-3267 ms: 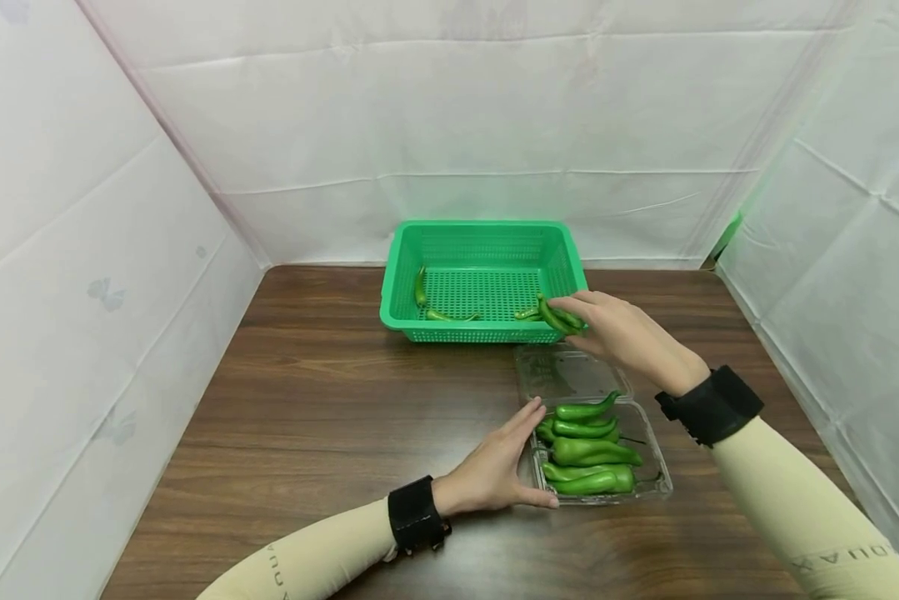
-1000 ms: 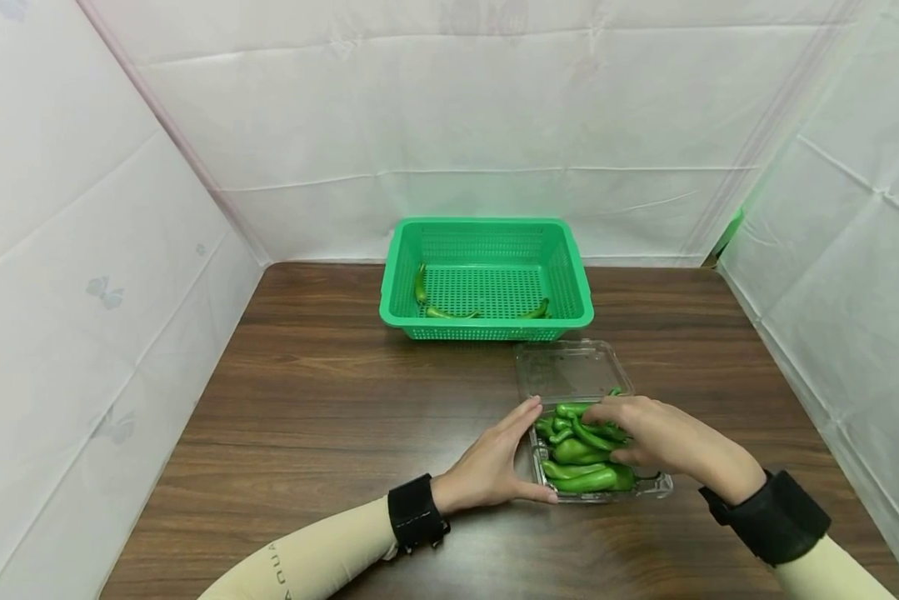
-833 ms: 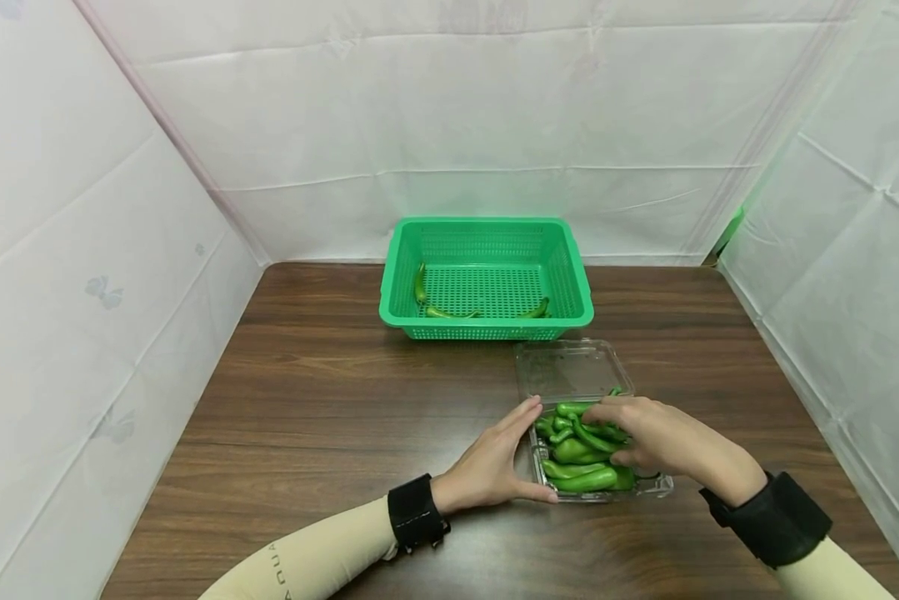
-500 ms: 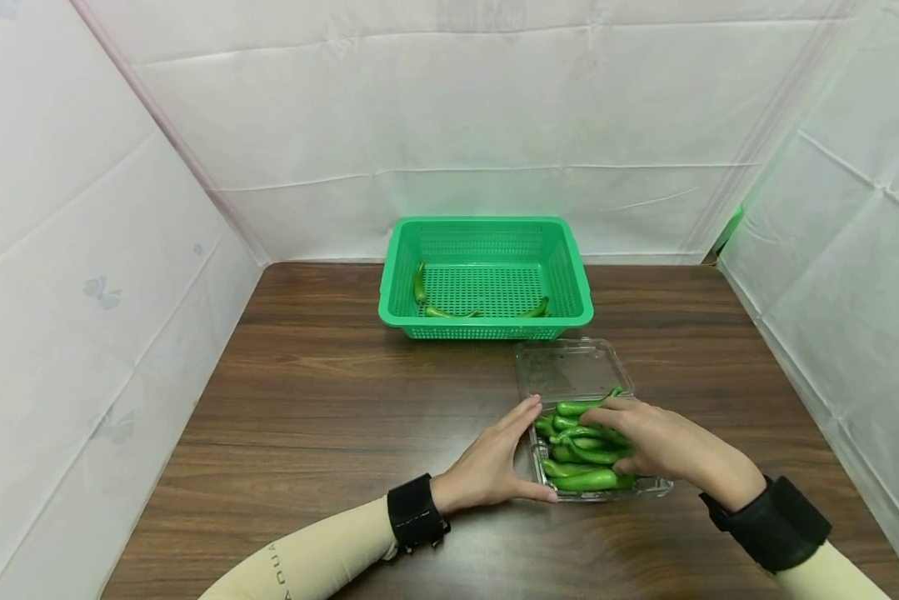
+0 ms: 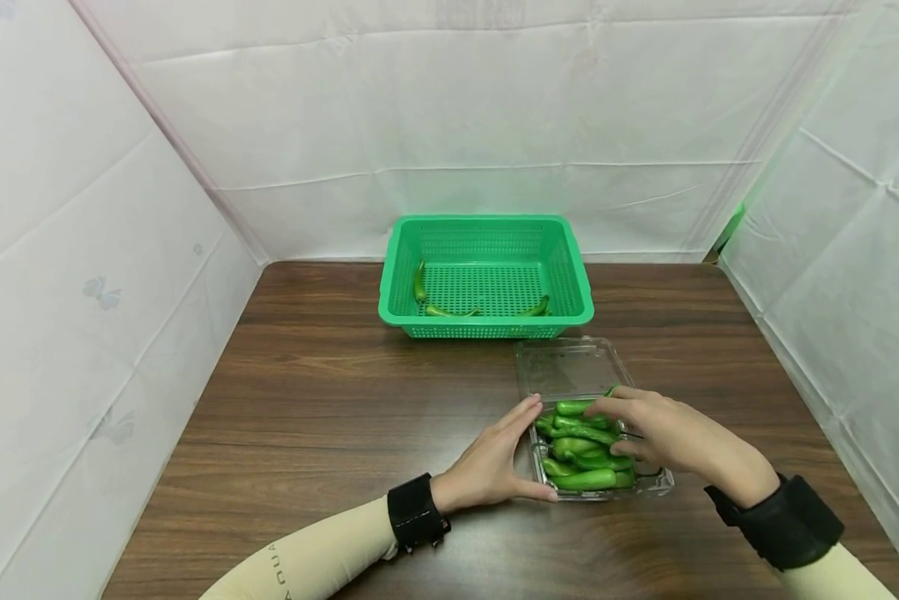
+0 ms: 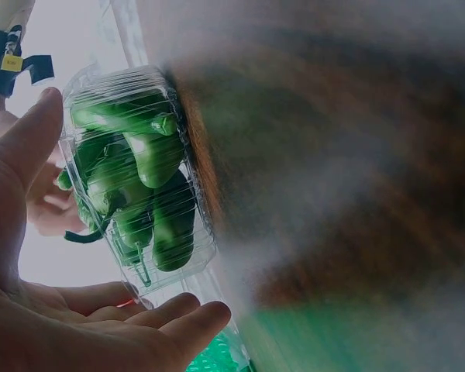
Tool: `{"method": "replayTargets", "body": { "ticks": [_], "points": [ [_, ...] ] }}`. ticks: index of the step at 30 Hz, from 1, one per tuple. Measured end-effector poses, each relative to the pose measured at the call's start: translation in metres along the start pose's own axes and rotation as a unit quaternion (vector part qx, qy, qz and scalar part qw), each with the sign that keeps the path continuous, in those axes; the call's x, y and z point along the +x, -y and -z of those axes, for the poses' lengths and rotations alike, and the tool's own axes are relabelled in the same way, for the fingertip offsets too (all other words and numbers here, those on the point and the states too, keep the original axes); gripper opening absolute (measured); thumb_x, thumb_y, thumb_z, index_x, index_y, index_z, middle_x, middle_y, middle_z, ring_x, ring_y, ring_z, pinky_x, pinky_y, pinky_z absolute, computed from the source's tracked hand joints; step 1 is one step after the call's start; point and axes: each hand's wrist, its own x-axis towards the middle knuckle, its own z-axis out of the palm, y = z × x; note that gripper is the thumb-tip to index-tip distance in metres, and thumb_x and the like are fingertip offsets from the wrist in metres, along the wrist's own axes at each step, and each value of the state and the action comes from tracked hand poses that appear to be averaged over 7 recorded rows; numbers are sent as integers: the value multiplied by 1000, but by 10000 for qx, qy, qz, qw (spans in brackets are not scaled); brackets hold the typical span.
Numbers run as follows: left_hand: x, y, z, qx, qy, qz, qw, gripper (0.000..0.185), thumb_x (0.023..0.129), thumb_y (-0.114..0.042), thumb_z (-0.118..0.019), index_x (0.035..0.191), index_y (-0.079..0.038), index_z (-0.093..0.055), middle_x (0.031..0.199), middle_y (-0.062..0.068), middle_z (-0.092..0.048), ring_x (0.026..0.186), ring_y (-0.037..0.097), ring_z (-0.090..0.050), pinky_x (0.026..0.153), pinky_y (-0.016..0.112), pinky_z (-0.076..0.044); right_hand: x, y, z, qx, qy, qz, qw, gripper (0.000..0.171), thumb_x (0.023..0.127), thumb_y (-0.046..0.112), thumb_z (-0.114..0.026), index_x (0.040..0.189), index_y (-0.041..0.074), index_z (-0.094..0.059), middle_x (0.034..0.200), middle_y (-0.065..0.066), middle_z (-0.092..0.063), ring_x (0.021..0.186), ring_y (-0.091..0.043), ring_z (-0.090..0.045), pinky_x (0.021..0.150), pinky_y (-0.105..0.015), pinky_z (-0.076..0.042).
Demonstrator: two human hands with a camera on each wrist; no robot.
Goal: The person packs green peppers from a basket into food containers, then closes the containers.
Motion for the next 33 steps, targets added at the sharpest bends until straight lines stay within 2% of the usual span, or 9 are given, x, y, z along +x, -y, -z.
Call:
{"method": "replayTargets", "body": {
  "ticks": [2, 5, 13, 22, 33],
  "points": [
    [0, 0, 0, -41, 18, 2, 10000, 118, 78, -56, -86, 164, -8, -22, 172, 4, -17, 150, 23, -34, 115, 36, -41, 1, 1, 0, -173, -339, 247, 9990, 47, 82, 10, -87, 125, 13, -69, 109, 3, -65, 88, -13, -67, 68, -29, -56],
    [0, 1, 0, -94, 30, 2, 10000, 117, 78, -55, -86, 164, -8, -22, 172, 3, -16, 150, 22, -33, 115, 36, -41, 4, 3, -2, -253, -572, 458, 9970, 41, 80, 8, -87, 117, 15, -71, 104, 5, -64, 85, -10, -65, 65, -27, -55],
    [0, 1, 0, -129, 24, -32, 9999, 118, 78, -55, -87, 164, -8, -21, 172, 3, -17, 151, 21, -31, 115, 36, -40, 9, 3, -8, 74, -208, 341, 9992, 38, 78, 7, -88, 106, 22, -67, 97, 11, -58, 82, -4, -58, 61, -26, -51],
    [1, 1, 0, -58, -3, -20, 10000, 118, 77, -55, -87, 164, -7, -22, 171, 4, -17, 150, 21, -32, 116, 35, -39, 10, 2, -13, 114, -260, 347, 9990, 42, 76, 6, -90, 102, 22, -61, 93, 13, -53, 78, -2, -55, 59, -24, -48],
    [1, 2, 0, -93, 9, -56, 9999, 117, 78, -55, -87, 164, -7, -22, 171, 4, -17, 151, 21, -31, 116, 35, -39, 11, 2, -13, 184, -186, 194, 9995, 42, 77, 6, -89, 101, 23, -59, 92, 13, -51, 77, -1, -53, 59, -24, -47]
  ]
}}
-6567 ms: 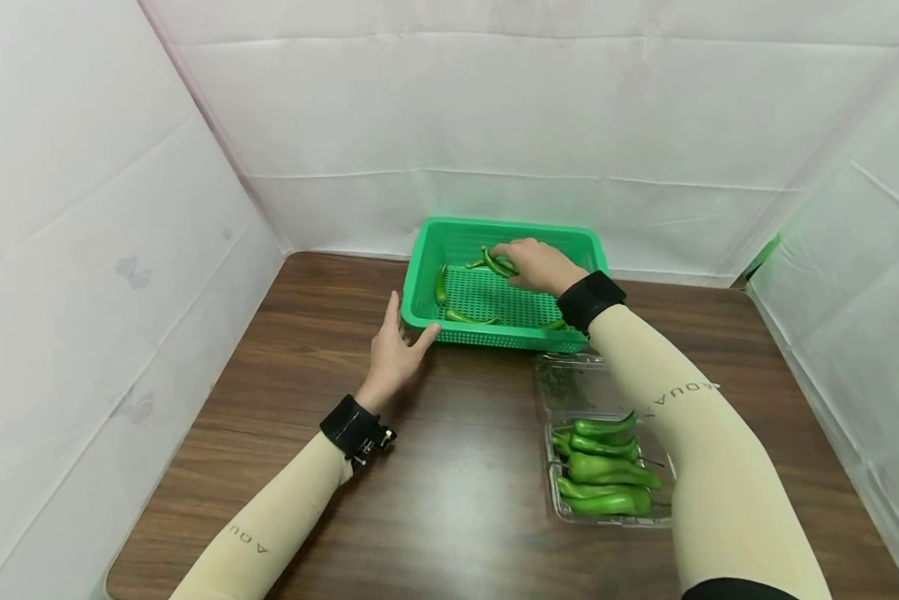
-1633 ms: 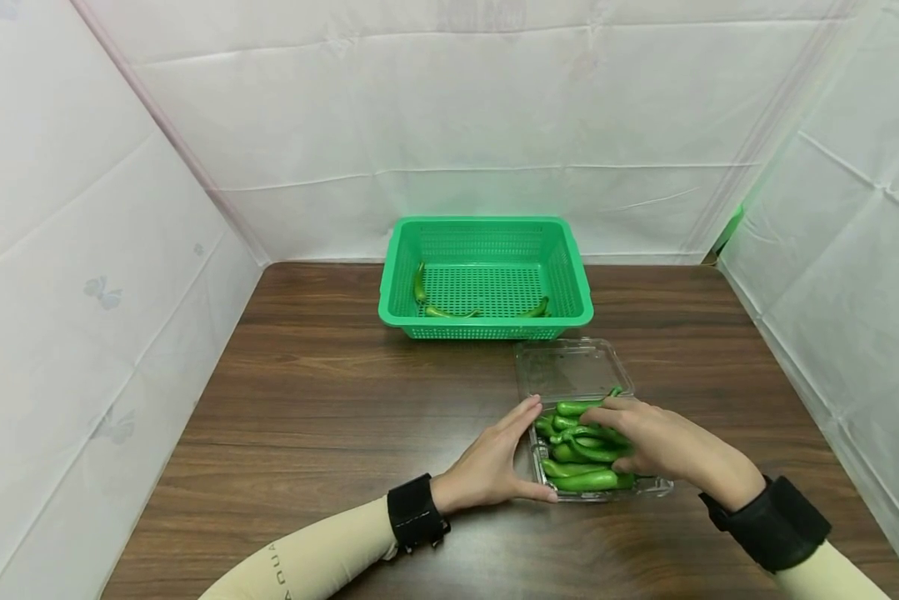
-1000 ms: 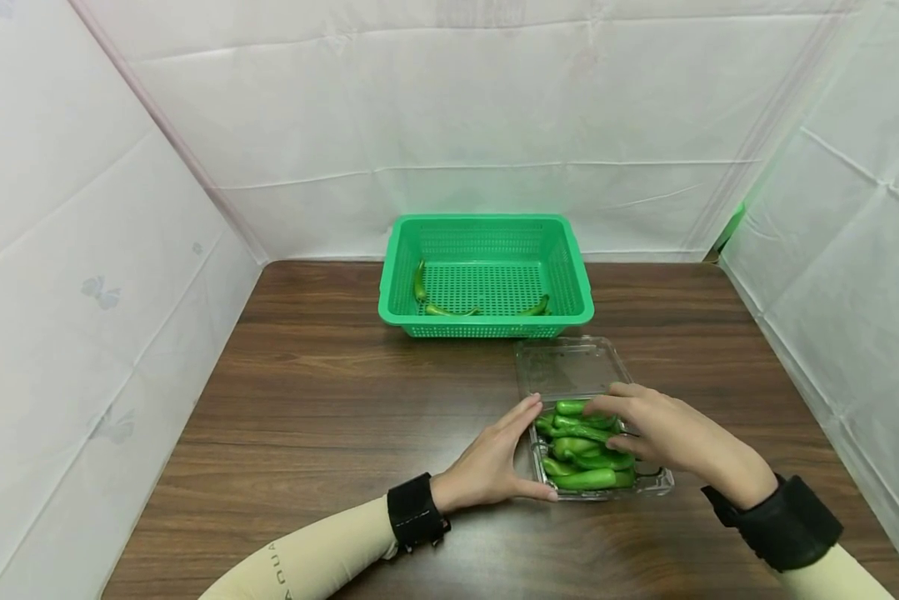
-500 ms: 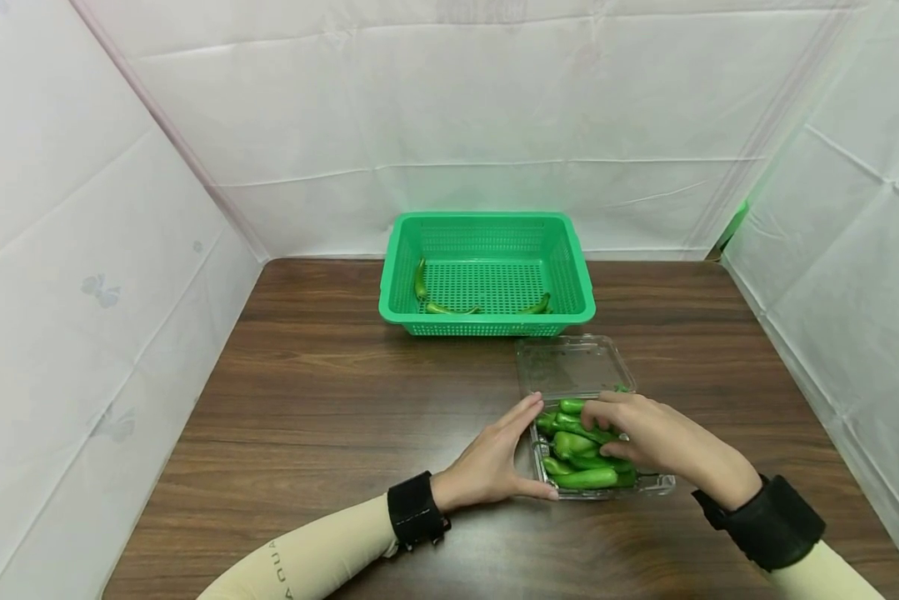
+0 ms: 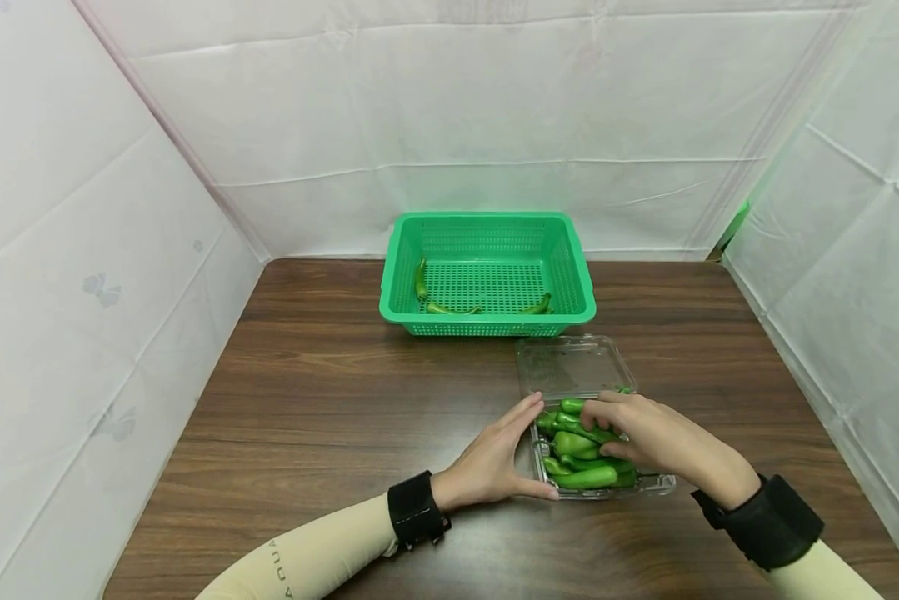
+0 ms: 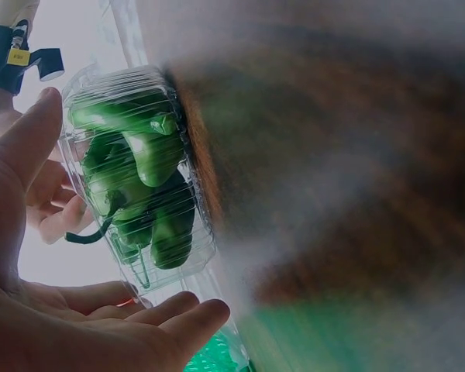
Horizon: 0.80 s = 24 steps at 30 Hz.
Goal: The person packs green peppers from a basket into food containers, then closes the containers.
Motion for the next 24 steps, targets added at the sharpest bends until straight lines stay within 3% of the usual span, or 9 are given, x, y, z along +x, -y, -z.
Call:
{"method": "replayTargets", "body": {
  "ticks": [13, 24],
  "points": [
    [-2, -2, -1, -227, 21, 0, 9997, 120, 79, -51, -87, 165, -6, -16, 173, 6, -9, 153, 25, -26, 119, 39, -35, 2, -1, 7, -31, -40, 163, 9999, 29, 85, 15, -85, 106, 22, -67, 96, 11, -59, 78, -1, -56, 59, -24, -49],
    [-1, 5, 17, -251, -747, 144, 9968, 115, 80, -47, -87, 165, -12, -19, 172, 1, -13, 153, 25, -26, 121, 54, -30, 14, -5, 13, -282, -500, 287, 9979, 21, 90, 15, -81, 105, 21, -68, 97, 11, -61, 79, 3, -57, 61, -24, -50]
  ]
}}
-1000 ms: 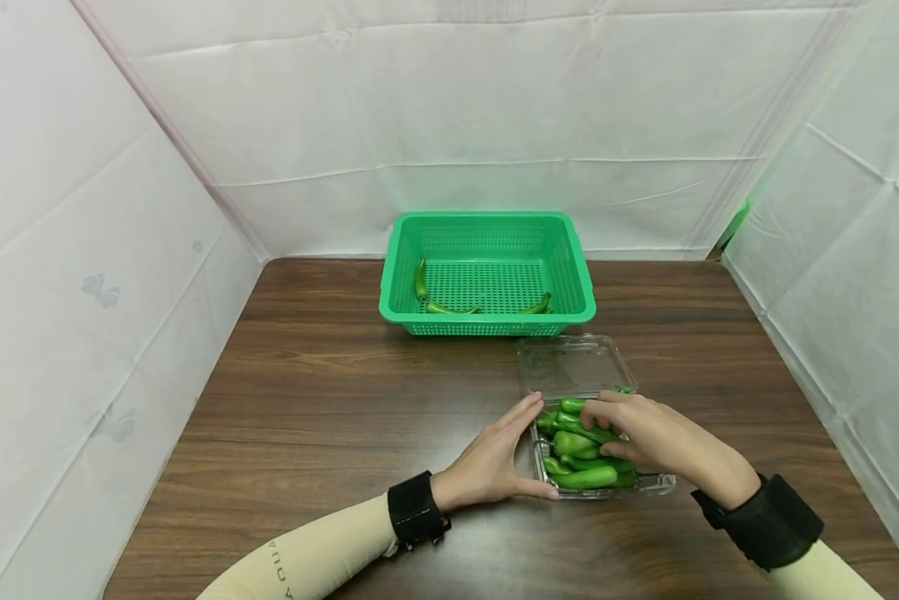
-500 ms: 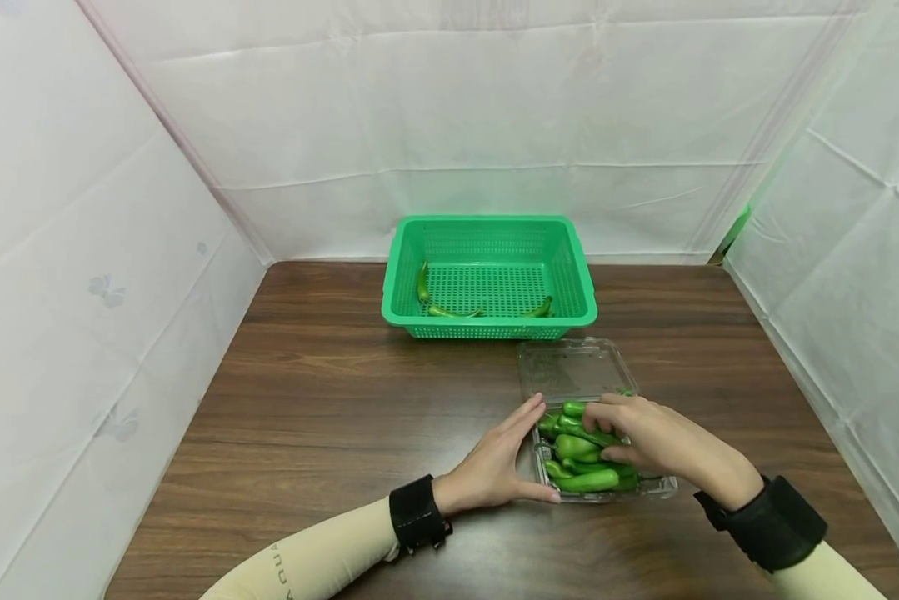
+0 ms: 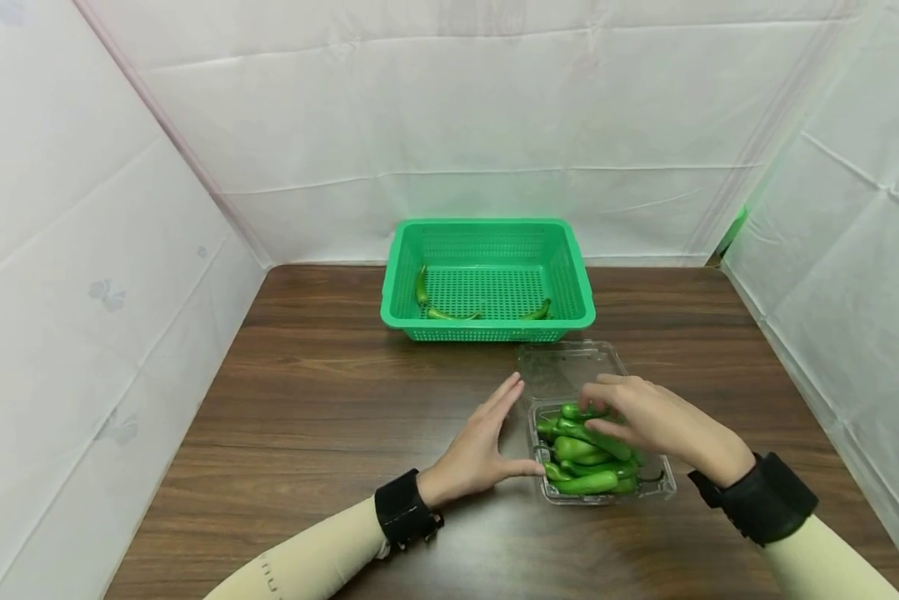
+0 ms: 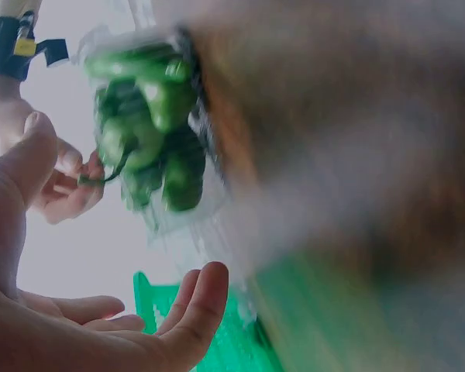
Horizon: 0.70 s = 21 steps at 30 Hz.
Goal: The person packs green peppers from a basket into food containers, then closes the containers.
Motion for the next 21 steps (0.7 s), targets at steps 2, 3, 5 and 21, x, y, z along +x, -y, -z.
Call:
{"method": "replayTargets", "body": {
  "ticks": [2, 3, 5, 21],
  "points": [
    [2, 2, 7, -106, -300, 5, 9995, 113, 79, -45, -88, 164, -11, -22, 171, 1, -18, 152, 24, -30, 120, 52, -31, 3, -1, 0, -32, -1, -1, 10000, 20, 90, 15, -80, 105, 21, -68, 95, 12, -61, 77, 4, -56, 60, -24, -50],
    [3, 3, 11, -151, -490, -4, 9987, 110, 80, -43, -88, 163, -10, -25, 170, 2, -22, 150, 24, -34, 120, 51, -32, 5, -1, 0, -54, -19, 3, 10000, 20, 90, 14, -80, 104, 21, -68, 95, 12, -61, 77, 4, -56, 60, -24, -50],
    [7, 6, 20, -317, -924, -30, 9952, 102, 81, -39, -87, 161, -8, -31, 166, 6, -32, 141, 26, -46, 114, 48, -42, 7, -1, -1, -110, -53, 0, 9999, 19, 90, 13, -80, 104, 21, -68, 95, 12, -61, 76, 3, -57, 60, -24, -50],
    [28, 56, 112, -820, -3933, 411, 9148, 61, 98, -18, -72, 152, -5, -47, 163, 9, -37, 149, 23, -37, 119, 45, -35, 16, 0, -3, -193, -114, 24, 9997, 19, 91, 12, -79, 103, 20, -68, 94, 12, -61, 77, 1, -59, 61, -26, -52]
  ]
}}
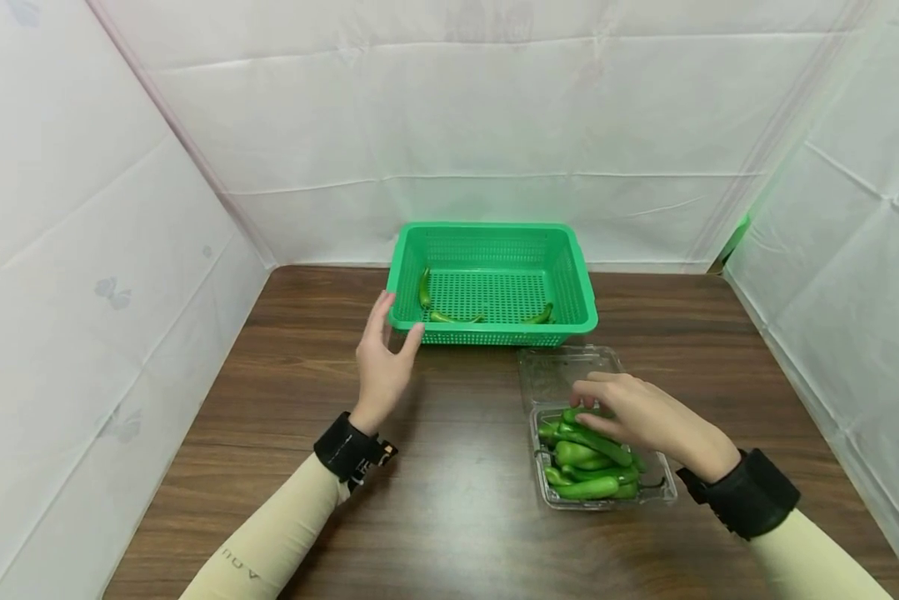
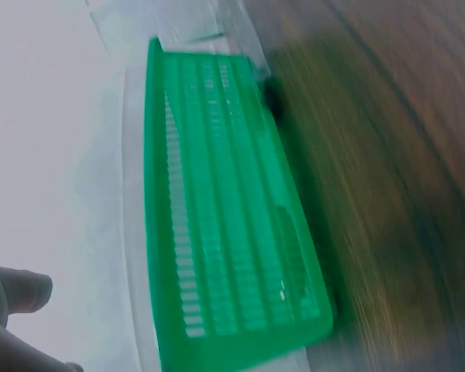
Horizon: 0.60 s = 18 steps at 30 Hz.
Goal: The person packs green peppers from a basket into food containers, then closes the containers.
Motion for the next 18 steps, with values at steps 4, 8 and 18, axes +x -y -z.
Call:
{"method": "replayTargets", "body": {
  "ticks": [4, 8, 18],
  "points": [
    [10, 8, 8, 233, -58, 361, 9991, 63, 98, -20, -72, 153, -3, -45, 165, 12, -32, 149, 29, -35, 120, 52, -32, 1, 0, 1, 15, -51, 36, 10000, 19, 91, 12, -79, 104, 20, -67, 95, 14, -59, 80, -1, -60, 65, -29, -55],
    [16, 15, 12, 131, 130, 792, 9967, 66, 99, -22, -71, 156, -3, -41, 166, 15, -28, 149, 29, -35, 120, 45, -35, 5, 2, 3, -61, -161, 80, 9998, 21, 91, 11, -79, 102, 22, -66, 95, 15, -59, 80, -1, -60, 65, -29, -56],
    [23, 23, 13, -147, 505, 1462, 9879, 71, 100, -22, -70, 159, -5, -35, 162, 16, -37, 146, 31, -40, 115, 46, -41, 31, 7, 12, -166, -468, 318, 9983, 27, 93, 12, -77, 114, 25, -65, 104, 12, -61, 86, 1, -58, 72, -26, -54]
  ]
}}
